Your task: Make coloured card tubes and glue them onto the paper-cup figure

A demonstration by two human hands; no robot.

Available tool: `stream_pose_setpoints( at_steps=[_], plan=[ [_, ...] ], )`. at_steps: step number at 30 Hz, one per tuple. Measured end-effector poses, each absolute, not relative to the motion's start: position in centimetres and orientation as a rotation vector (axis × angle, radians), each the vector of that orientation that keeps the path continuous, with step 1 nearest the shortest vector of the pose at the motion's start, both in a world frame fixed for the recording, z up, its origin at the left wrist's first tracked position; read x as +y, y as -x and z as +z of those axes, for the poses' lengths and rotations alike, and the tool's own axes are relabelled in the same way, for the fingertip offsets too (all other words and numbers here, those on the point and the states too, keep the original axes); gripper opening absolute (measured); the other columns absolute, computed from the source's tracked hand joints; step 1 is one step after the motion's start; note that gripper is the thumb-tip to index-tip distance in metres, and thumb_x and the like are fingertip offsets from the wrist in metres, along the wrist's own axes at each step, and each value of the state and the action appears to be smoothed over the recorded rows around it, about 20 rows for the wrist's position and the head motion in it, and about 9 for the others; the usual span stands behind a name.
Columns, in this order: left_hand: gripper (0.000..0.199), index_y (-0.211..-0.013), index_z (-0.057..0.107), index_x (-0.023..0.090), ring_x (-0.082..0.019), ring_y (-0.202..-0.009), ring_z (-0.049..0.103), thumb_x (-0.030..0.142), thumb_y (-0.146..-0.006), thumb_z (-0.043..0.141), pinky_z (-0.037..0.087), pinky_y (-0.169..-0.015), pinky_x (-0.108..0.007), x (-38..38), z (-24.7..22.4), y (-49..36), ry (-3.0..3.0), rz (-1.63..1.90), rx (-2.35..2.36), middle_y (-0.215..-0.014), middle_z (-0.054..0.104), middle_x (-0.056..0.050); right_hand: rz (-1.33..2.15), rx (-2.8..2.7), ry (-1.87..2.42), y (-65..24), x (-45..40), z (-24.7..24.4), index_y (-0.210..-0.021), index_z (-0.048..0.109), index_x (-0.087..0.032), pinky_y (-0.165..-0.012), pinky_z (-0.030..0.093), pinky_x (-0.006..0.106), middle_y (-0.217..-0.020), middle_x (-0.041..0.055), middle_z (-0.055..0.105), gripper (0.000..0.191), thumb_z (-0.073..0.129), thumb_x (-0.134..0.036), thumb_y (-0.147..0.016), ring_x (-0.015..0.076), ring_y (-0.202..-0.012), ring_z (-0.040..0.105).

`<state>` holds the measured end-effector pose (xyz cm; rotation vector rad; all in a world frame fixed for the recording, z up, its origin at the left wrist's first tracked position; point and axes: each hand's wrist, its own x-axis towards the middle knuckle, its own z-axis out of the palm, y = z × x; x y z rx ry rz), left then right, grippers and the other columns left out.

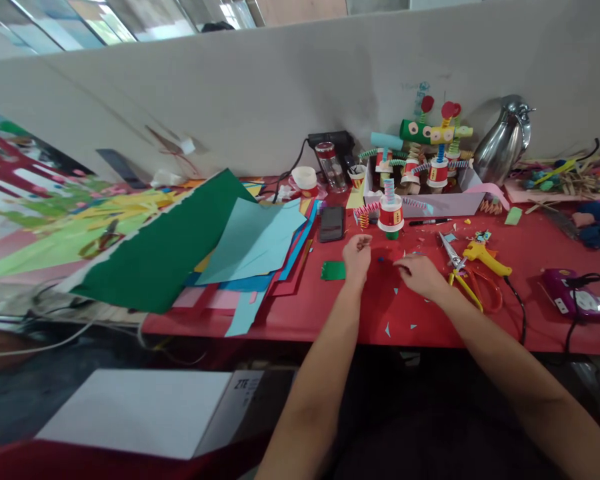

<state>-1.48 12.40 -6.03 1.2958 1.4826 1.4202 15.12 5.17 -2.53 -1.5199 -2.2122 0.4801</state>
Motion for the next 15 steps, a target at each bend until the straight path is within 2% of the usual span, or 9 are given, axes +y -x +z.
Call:
stream_pose_setpoints(
  at_steps=[2,5,8,11,13,15],
  plan=[
    [0.022,-0.077,0.069,0.021,-0.02,-0.082,0.067,0.004,-0.07,0.057,0.053,-0.092,-0.042,12.0,-6.1,0.9,-1.362,1.36,1.462,-0.081,0.071,-0.003,0.406,-2.05,1.636,-16.0,5.5,-2.4,-0.119,0.068,-0.018,-0.094,0.051,0.035,-0.112,0.01,0.074,0.04,0.051,-0.009,-0.084,0.0227,-0.102,0.069],
    [0.03,-0.09,0.073,0.024,-0.023,-0.1,0.068,0.004,-0.073,0.059,0.05,-0.101,-0.043,11.0,-5.9,-0.2,-1.654,1.226,1.387,-0.102,0.075,-0.006,0.332,-1.829,1.69,-17.3,6.0,-2.1,-0.135,0.055,-0.016,-0.09,0.052,0.039,-0.114,0.0122,0.072,0.051,0.049,-0.014,-0.085,0.026,-0.102,0.068],
    [0.037,-0.107,0.072,0.026,-0.023,-0.109,0.068,0.007,-0.08,0.058,0.052,-0.098,-0.039,10.0,-5.5,-1.1,-2.022,0.98,1.166,-0.115,0.074,-0.007,0.292,-1.726,1.789,-17.9,6.4,-2.1,-0.136,0.052,-0.01,-0.094,0.05,0.041,-0.118,0.0179,0.069,0.055,0.048,-0.01,-0.081,0.0297,-0.107,0.065],
    [0.031,-0.107,0.073,0.026,-0.022,-0.1,0.071,0.012,-0.087,0.053,0.055,-0.092,-0.037,9.5,-5.1,-1.5,-2.118,0.842,1.027,-0.108,0.076,-0.005,0.315,-1.672,1.827,-17.9,6.5,-2.1,-0.136,0.05,-0.009,-0.098,0.048,0.043,-0.123,0.0208,0.066,0.056,0.046,-0.009,-0.081,0.0305,-0.112,0.063],
    [0.032,-0.109,0.072,0.025,-0.022,-0.106,0.07,0.012,-0.086,0.053,0.053,-0.098,-0.039,9.5,-5.1,-1.6,-2.113,0.89,1.054,-0.111,0.075,-0.006,0.373,-1.606,1.77,-17.8,6.4,-2.1,-0.138,0.048,-0.01,-0.096,0.048,0.043,-0.122,0.0198,0.065,0.054,0.045,-0.013,-0.084,0.0291,-0.11,0.064],
    [0.04,-0.12,0.067,0.022,-0.024,-0.118,0.064,0.012,-0.083,0.059,0.049,-0.105,-0.042,9.7,-5.3,-1.6,-2.088,0.98,1.081,-0.124,0.07,-0.01,0.489,-1.532,1.669,-17.7,6.3,-2.2,-0.139,0.046,-0.013,-0.092,0.051,0.042,-0.115,0.0168,0.068,0.053,0.045,-0.017,-0.086,0.0264,-0.104,0.066]
  ],
)
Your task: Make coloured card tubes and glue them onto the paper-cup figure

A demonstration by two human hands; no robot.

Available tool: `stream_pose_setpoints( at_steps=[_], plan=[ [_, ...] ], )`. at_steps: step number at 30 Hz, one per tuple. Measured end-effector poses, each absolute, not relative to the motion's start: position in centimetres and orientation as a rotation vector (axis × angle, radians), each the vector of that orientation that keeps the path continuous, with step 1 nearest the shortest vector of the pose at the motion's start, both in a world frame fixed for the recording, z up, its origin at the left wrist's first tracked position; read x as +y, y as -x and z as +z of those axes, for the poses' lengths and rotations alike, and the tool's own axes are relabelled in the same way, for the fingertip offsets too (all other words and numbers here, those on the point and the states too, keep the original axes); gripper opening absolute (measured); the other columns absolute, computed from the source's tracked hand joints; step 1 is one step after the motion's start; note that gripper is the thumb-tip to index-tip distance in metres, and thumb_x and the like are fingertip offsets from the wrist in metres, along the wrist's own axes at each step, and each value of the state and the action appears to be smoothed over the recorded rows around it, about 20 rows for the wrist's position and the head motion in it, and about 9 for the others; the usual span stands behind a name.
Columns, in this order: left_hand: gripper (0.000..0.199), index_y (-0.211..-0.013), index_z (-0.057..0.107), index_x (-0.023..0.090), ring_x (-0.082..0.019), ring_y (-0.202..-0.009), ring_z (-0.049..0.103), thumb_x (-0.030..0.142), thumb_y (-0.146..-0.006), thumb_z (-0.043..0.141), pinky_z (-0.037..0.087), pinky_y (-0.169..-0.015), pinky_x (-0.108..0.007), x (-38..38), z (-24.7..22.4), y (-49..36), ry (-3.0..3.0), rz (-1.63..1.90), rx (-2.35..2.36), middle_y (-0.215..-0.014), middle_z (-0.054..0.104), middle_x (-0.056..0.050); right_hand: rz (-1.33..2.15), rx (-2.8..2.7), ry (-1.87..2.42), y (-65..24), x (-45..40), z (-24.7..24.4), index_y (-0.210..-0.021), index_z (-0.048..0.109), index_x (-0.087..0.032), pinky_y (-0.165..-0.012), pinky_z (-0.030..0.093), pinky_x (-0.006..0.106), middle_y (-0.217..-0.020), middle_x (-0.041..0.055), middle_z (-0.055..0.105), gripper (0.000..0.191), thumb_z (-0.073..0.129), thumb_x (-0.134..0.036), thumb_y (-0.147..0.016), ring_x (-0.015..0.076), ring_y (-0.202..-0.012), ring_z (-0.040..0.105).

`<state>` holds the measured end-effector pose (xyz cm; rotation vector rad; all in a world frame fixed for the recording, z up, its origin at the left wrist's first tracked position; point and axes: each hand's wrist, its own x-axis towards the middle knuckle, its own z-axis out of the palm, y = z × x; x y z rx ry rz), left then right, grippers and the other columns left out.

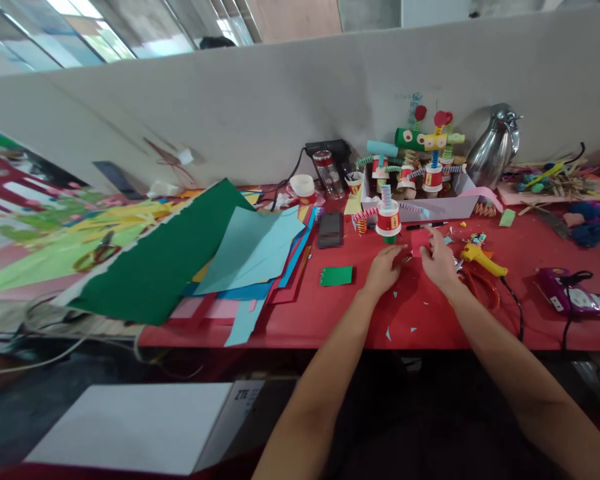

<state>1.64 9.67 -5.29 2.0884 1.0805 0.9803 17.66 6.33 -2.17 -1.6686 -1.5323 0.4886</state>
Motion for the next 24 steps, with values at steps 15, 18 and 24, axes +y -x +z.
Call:
stream_pose_setpoints(
  at_steps=[15,18,24],
  plan=[
    [0.034,-0.123,0.066,0.018,-0.029,-0.134,0.053,0.02,-0.089,0.058,0.042,-0.112,-0.045,9.0,-4.4,-4.1,-2.41,0.465,1.149,-0.137,0.062,-0.016,0.561,-1.158,1.387,-17.7,6.6,-1.9,-0.091,0.051,-0.023,-0.068,0.05,0.03,-0.079,0.0016,0.063,0.009,0.049,-0.027,-0.083,0.0175,-0.07,0.059],
    [0.027,-0.112,0.073,0.025,-0.027,-0.12,0.064,0.021,-0.088,0.06,0.049,-0.103,-0.042,8.2,-3.6,-2.5,-2.361,0.433,1.17,-0.125,0.07,-0.01,0.508,-1.195,1.398,-17.5,6.4,-1.9,-0.086,0.05,-0.023,-0.068,0.048,0.03,-0.074,-0.0002,0.059,0.005,0.049,-0.027,-0.084,0.017,-0.068,0.055],
    [0.021,-0.1,0.076,0.027,-0.025,-0.103,0.07,0.021,-0.086,0.062,0.053,-0.096,-0.042,4.8,-3.0,2.3,-2.247,0.679,1.317,-0.106,0.076,-0.007,0.456,-1.249,1.512,-17.8,6.5,-1.8,-0.095,0.053,-0.021,-0.071,0.047,0.03,-0.08,0.0027,0.062,0.013,0.044,-0.026,-0.088,0.018,-0.073,0.057]
  ],
)
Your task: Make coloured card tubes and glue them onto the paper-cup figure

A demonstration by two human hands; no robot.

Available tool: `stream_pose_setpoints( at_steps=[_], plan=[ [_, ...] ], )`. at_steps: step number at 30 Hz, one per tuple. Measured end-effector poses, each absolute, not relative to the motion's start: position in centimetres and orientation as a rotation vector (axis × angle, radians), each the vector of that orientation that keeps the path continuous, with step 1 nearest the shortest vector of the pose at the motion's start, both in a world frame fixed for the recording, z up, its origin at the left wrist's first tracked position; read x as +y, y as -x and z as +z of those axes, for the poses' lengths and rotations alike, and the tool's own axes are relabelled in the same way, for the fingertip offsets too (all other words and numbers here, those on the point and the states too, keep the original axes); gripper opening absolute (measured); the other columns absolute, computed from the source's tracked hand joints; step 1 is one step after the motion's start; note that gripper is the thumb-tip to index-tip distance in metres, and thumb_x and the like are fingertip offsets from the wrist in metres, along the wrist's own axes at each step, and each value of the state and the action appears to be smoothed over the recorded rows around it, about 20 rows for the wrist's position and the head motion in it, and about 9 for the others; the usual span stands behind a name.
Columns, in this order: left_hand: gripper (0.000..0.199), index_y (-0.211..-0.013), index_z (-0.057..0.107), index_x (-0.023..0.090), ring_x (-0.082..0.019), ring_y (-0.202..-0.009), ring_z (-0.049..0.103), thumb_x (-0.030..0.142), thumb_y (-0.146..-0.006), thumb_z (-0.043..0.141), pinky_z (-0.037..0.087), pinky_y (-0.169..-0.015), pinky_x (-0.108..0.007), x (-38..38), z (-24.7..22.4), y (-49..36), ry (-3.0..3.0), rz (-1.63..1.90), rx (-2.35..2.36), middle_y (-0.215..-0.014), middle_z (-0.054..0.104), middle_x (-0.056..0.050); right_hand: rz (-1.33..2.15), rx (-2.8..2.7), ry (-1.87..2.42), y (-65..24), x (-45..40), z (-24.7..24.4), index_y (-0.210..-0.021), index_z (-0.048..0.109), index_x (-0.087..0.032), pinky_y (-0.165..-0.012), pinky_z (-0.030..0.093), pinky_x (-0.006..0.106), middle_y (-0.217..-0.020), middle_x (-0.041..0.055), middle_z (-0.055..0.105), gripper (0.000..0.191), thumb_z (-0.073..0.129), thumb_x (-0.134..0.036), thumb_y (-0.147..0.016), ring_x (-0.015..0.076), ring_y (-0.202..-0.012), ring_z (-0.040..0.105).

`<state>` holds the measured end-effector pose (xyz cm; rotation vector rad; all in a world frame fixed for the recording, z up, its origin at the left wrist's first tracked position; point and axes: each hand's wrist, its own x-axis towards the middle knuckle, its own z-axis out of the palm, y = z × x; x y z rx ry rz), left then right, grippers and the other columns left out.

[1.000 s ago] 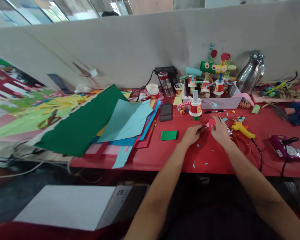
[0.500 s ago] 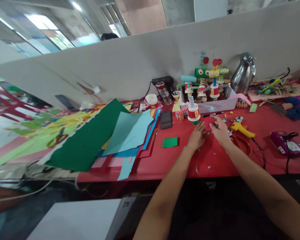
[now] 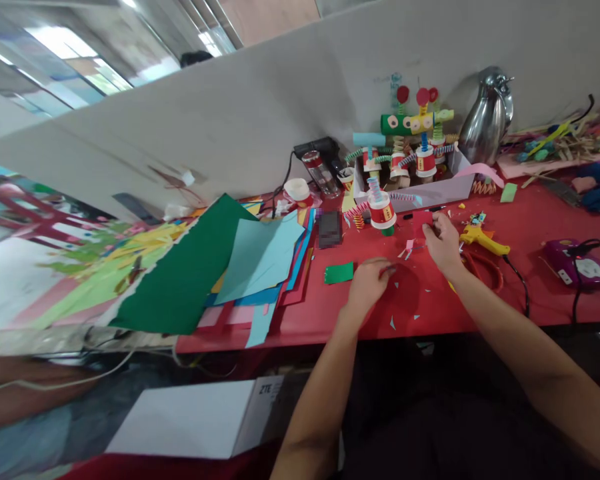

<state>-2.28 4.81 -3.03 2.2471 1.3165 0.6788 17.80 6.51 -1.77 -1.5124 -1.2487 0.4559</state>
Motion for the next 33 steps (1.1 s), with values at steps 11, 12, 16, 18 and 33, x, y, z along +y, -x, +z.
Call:
stream_pose_setpoints(
  at_steps=[11,12,16,18,33],
  plan=[
    [0.056,-0.133,0.058,0.024,-0.014,-0.076,0.066,0.017,-0.079,0.069,0.059,-0.078,-0.035,3.1,-5.1,-0.3,-1.77,0.991,1.395,-0.126,0.058,-0.011,0.417,-1.979,1.85,-16.9,6.3,-1.6,-0.121,0.063,-0.016,-0.093,0.048,0.033,-0.113,0.0111,0.072,0.038,0.046,-0.008,-0.089,0.0245,-0.106,0.067],
    [0.052,-0.13,0.061,0.025,-0.013,-0.075,0.066,0.017,-0.079,0.067,0.059,-0.077,-0.034,3.1,-4.6,-0.3,-1.744,1.054,1.417,-0.122,0.06,-0.01,0.399,-1.973,1.845,-17.0,6.4,-1.5,-0.124,0.062,-0.016,-0.094,0.048,0.033,-0.114,0.0115,0.072,0.04,0.045,-0.008,-0.089,0.0247,-0.106,0.067],
    [0.02,-0.099,0.073,0.022,-0.01,-0.063,0.058,0.026,-0.08,0.066,0.054,-0.068,-0.028,-0.3,-2.6,1.6,-1.672,1.054,1.474,-0.095,0.066,-0.004,0.338,-1.951,1.944,-17.3,6.7,-1.6,-0.123,0.063,-0.008,-0.091,0.05,0.036,-0.112,0.0187,0.07,0.042,0.043,-0.003,-0.086,0.0271,-0.102,0.067],
    [0.021,-0.087,0.073,0.022,-0.01,-0.055,0.054,0.037,-0.087,0.058,0.049,-0.059,-0.025,-3.3,-2.2,2.5,-1.542,0.789,1.319,-0.076,0.066,-0.002,0.366,-2.009,1.921,-17.2,6.8,-2.0,-0.119,0.065,-0.008,-0.091,0.049,0.034,-0.116,0.0188,0.069,0.042,0.043,0.0,-0.084,0.0262,-0.105,0.066],
    [0.02,-0.074,0.068,0.013,-0.007,-0.051,0.051,0.032,-0.078,0.071,0.038,-0.05,-0.021,-9.2,-6.1,3.2,-0.69,0.523,1.053,-0.065,0.062,-0.002,0.409,-2.266,1.709,-15.8,6.9,-3.0,-0.116,0.07,-0.015,-0.091,0.048,0.029,-0.109,0.0115,0.07,0.039,0.046,-0.002,-0.088,0.0205,-0.102,0.065]
  ],
)
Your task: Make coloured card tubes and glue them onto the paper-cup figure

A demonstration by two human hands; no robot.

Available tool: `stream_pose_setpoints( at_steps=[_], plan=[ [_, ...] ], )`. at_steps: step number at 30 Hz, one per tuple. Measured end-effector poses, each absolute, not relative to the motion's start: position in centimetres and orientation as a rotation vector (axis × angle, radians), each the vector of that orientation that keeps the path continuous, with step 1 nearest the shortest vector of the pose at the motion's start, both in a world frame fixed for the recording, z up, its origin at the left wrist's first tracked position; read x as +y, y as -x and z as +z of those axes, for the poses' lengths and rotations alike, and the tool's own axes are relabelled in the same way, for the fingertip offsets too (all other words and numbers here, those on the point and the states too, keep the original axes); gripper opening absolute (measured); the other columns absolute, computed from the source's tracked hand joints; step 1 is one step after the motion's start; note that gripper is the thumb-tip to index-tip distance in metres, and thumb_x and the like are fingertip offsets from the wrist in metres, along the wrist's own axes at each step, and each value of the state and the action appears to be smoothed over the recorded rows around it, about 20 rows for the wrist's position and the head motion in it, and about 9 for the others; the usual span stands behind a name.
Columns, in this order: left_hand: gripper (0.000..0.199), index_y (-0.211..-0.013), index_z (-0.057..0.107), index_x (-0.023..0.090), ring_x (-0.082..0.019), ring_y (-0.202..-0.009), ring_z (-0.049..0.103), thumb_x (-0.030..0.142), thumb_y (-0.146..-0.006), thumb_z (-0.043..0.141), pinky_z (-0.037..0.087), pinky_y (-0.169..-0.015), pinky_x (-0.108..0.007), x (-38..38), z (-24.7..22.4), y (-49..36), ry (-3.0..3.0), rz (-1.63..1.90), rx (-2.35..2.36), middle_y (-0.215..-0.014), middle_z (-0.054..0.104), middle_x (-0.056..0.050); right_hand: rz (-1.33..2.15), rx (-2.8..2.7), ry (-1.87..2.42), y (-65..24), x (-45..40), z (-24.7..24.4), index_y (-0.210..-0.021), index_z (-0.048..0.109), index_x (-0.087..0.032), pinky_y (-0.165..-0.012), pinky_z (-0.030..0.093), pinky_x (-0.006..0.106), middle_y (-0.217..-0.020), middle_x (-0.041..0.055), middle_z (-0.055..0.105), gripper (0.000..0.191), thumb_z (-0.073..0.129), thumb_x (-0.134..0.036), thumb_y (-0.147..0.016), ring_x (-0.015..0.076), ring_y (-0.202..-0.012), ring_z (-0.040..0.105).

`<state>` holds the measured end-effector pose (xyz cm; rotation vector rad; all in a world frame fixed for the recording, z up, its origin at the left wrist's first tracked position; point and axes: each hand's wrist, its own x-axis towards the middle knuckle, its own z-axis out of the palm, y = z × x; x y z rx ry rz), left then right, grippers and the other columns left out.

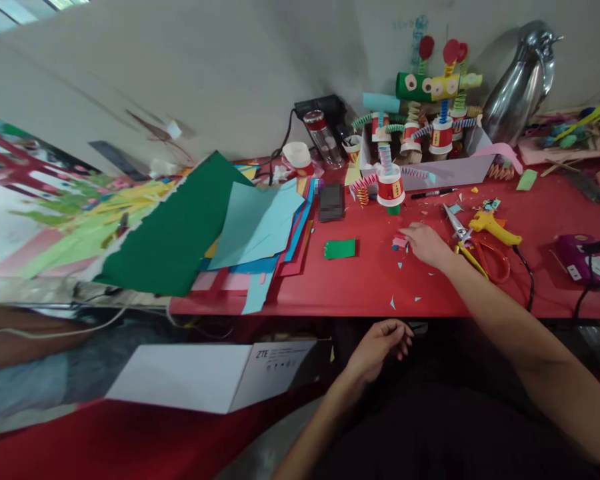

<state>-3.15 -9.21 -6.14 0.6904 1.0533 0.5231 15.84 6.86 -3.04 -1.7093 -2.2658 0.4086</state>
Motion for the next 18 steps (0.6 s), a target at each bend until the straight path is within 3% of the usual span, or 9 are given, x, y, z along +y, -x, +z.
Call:
stream_pose_setpoints(
  at_steps=[3,6,12,18],
  plan=[
    [0.013,-0.076,0.067,0.009,-0.008,-0.056,0.056,0.017,-0.083,0.061,0.044,-0.056,-0.019,-9.0,-7.2,2.7,-0.283,0.586,1.015,-0.068,0.063,-0.005,0.38,-2.228,1.684,-15.6,6.8,-2.9,-0.121,0.068,-0.017,-0.092,0.048,0.029,-0.111,0.0104,0.069,0.039,0.043,-0.007,-0.093,0.0196,-0.102,0.065],
    [0.017,-0.08,0.065,0.006,-0.009,-0.059,0.061,0.008,-0.084,0.048,0.051,-0.06,-0.019,-8.4,-7.9,2.6,0.0,0.588,0.964,-0.069,0.064,-0.009,0.3,-2.144,1.838,-15.6,6.9,-2.8,-0.115,0.07,-0.015,-0.087,0.05,0.031,-0.107,0.0124,0.07,0.037,0.042,-0.007,-0.093,0.0218,-0.098,0.066],
    [0.022,-0.098,0.06,0.004,-0.014,-0.063,0.068,0.007,-0.085,0.044,0.057,-0.063,-0.023,-7.7,-8.0,2.5,0.106,0.566,0.952,-0.073,0.068,-0.011,0.372,-2.345,1.704,-14.6,6.3,-2.9,-0.108,0.072,-0.016,-0.083,0.049,0.03,-0.101,0.0105,0.071,0.033,0.044,-0.007,-0.093,0.0206,-0.094,0.067],
    [0.03,-0.109,0.057,0.0,-0.019,-0.076,0.072,0.011,-0.086,0.042,0.058,-0.08,-0.029,-7.9,-8.3,2.5,0.099,0.546,0.877,-0.082,0.072,-0.016,0.441,-2.451,1.568,-14.3,6.6,-2.9,-0.109,0.072,-0.016,-0.083,0.048,0.029,-0.104,0.0106,0.072,0.03,0.046,-0.011,-0.094,0.0193,-0.095,0.067]
  ],
)
